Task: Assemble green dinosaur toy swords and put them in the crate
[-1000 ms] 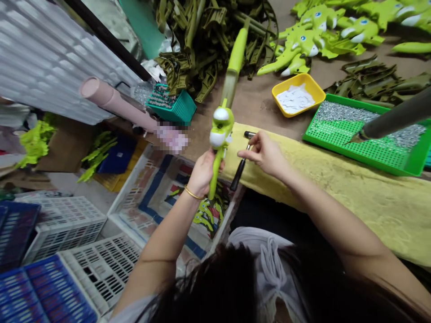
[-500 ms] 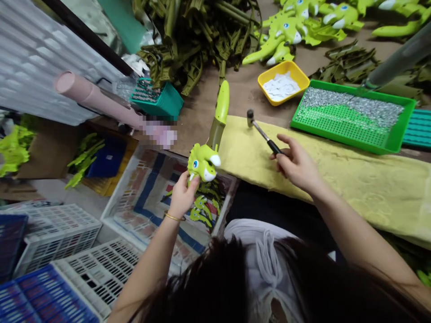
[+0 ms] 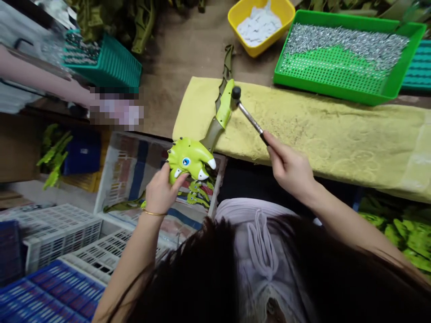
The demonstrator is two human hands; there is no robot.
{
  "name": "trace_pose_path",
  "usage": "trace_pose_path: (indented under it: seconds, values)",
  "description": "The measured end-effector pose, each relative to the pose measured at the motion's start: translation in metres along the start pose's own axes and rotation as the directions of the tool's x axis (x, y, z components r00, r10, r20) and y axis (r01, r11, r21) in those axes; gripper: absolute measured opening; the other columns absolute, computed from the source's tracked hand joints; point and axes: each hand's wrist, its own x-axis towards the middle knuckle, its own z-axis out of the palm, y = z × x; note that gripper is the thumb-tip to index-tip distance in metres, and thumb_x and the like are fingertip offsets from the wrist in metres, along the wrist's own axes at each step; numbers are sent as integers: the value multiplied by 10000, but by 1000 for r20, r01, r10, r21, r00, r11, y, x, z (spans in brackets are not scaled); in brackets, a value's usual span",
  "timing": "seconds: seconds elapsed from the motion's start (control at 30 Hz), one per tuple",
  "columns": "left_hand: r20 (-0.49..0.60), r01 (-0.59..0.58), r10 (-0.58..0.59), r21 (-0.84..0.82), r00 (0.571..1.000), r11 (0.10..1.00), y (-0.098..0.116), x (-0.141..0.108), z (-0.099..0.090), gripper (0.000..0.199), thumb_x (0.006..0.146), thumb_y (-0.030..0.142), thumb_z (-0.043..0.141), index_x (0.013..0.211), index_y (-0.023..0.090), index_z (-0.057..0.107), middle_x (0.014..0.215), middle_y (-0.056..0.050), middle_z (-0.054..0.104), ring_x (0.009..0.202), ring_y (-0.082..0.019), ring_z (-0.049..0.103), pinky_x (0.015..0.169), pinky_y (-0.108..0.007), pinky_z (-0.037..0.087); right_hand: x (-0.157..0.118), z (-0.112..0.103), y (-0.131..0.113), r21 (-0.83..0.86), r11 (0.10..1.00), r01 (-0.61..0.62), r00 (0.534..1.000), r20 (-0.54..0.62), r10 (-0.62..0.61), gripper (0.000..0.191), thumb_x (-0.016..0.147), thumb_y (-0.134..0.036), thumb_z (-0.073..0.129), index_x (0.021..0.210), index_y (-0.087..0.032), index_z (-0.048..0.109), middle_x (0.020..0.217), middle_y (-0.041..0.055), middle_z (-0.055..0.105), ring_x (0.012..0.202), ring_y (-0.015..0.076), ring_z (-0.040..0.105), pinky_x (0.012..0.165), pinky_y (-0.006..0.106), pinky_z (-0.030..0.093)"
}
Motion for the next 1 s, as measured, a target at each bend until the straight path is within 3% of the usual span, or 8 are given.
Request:
trace_pose_path:
  seconds: [0.1,0.2,0.33,0.4,0.57,0.67,0.87,1.0]
  values:
    - [-5,-5,4,-30,1000,1000,-3,3,-2,462,896,545,476,1133,157,556,878,-121,676,834,-279,645,650,-296,390,14,-11,-10,79,996,51,995,-85,-44,444,940,-330,402,1350,-265,561,1235,54,675,982,198,680,941,385,547]
    - [3,7,-6,-48,1000,999,-1,2,-3,462,891,554,472,1134,169,550,888,-124,686,841,-289,654,645,-299,394,39,-3,-7,125,990,68,991,-123,-52,456,937,-354,413,1373,-285,530,1253,36,653,1091,215,647,990,399,518]
    - [22,30,-28,-95,999,995,7,-5,-5,473,884,577,463,1131,182,542,919,-126,693,851,-299,664,655,-306,408,70,23,15,112,992,64,997,-50,-58,447,916,-297,441,1346,-256,557,1176,51,685,1145,253,623,1013,451,496]
    - [36,47,-42,-134,998,990,12,-13,-3,456,884,586,452,1088,190,551,886,-114,692,834,-296,667,655,-306,415,75,25,19,95,995,39,999,-8,-39,434,910,-283,453,1324,-253,578,1104,51,714,1087,256,647,996,469,502]
    - [53,107,-96,-268,994,957,24,-26,10,441,885,572,450,1092,195,549,894,-103,703,846,-278,671,685,-301,439,58,-5,-2,38,999,24,1000,-12,-24,468,917,-311,444,1374,-270,541,1038,51,736,908,226,695,904,438,546]
    - [49,134,-125,-277,991,951,27,-23,18,451,894,567,447,1106,184,554,924,-118,702,878,-289,667,711,-311,445,45,-16,-15,-45,997,56,996,71,-53,451,909,-332,468,1339,-260,583,1026,63,749,822,221,709,813,411,572]
    - [4,157,-163,-303,987,940,21,-16,26,481,901,576,468,1149,172,549,968,-128,688,918,-289,648,759,-320,446,28,5,-20,-168,912,375,906,278,-321,401,921,-332,473,1277,-253,638,935,95,763,673,207,701,600,324,548]
    - [-18,155,-172,-352,985,923,18,-16,29,501,897,599,476,1153,176,552,924,-114,680,887,-285,647,742,-314,441,31,10,-32,-261,834,486,845,383,-372,407,926,-326,451,1279,-239,636,838,90,759,599,200,676,526,306,515]
